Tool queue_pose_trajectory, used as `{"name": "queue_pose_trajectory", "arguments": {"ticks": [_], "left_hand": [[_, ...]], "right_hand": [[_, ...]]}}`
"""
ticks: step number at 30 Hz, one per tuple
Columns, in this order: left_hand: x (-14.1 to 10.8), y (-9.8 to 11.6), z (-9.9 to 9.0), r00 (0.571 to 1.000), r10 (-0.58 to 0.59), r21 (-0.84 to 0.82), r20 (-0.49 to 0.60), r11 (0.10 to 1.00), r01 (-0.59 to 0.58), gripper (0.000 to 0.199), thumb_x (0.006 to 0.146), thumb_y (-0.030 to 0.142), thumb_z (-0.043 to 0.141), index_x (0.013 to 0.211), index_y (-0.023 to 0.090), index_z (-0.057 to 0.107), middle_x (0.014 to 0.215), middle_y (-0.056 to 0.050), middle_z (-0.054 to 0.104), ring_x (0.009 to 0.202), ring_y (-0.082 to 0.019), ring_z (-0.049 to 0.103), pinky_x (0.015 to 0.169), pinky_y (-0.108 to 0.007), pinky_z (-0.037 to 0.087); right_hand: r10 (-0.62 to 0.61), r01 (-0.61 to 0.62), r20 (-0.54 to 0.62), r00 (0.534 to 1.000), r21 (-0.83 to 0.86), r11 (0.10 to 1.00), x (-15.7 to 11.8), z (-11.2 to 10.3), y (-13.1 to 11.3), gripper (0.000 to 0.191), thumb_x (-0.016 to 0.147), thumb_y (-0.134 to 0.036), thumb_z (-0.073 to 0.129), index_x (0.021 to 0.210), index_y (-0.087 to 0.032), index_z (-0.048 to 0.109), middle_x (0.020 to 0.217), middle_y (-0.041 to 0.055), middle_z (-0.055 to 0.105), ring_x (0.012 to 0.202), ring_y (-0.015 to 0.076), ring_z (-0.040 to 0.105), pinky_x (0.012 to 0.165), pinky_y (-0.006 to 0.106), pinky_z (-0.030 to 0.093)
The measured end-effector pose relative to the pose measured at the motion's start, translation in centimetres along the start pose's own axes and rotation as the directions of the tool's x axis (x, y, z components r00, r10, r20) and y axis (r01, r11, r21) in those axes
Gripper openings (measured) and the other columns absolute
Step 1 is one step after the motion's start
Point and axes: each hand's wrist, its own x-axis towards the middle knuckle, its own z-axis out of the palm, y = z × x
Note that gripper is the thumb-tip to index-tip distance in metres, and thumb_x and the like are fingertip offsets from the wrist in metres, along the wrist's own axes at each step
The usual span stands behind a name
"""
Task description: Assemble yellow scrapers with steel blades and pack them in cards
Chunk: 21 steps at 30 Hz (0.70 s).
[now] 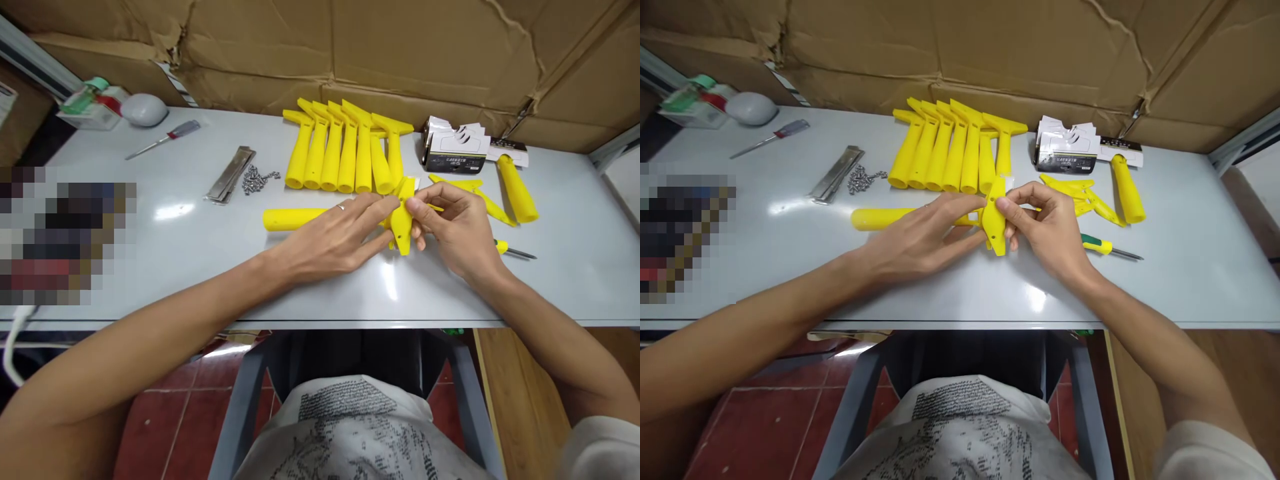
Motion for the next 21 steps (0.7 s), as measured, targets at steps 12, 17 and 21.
{"name": "queue_pose_trajectory", "arguments": {"ticks": [12,17,21], "left_hand": [[0.5,2.0,-0.7,0.972,-0.236,-0.119,-0.011,0.965,0.233,0.033,0.12,0.027,0.061,0.153,0.029,0.067,0.15,-0.008,0.081,0.138,-0.029,0.082,0.122,-0.05,0.069],[0.6,2.9,-0.1,0.97,-0.234,-0.037,-0.058,0.972,0.232,0.028,0.119,0.023,0.055,0.141,0.026,0.071,0.152,-0.01,0.081,0.137,-0.026,0.082,0.12,-0.045,0.07],[0.5,3.4,1.0,0.956,-0.196,0.007,-0.22,0.979,0.202,0.03,0.11,0.012,0.064,0.137,0.023,0.069,0.142,-0.013,0.083,0.129,-0.027,0.084,0.108,-0.044,0.074]], "right_hand": [[-0.014,0.007,-0.076,0.997,-0.098,0.995,-0.4,0.4,0.0,0.061,0.076,-0.077,0.108,0.089,-0.025,0.077,0.066,-0.0009,0.071,0.051,0.0152,0.062,0.054,0.035,0.058],[-0.063,0.04,-0.134,0.989,-0.169,0.985,-0.7,0.9,0.1,0.064,0.08,-0.079,0.105,0.095,-0.027,0.072,0.074,0.0006,0.07,0.054,0.0151,0.061,0.049,0.035,0.052],[-0.089,0.055,-0.168,0.982,-0.199,0.978,-0.9,1.3,0.4,0.073,0.078,-0.076,0.107,0.115,-0.03,0.064,0.091,-0.0002,0.074,0.055,0.0113,0.057,0.05,0.033,0.049]]}}
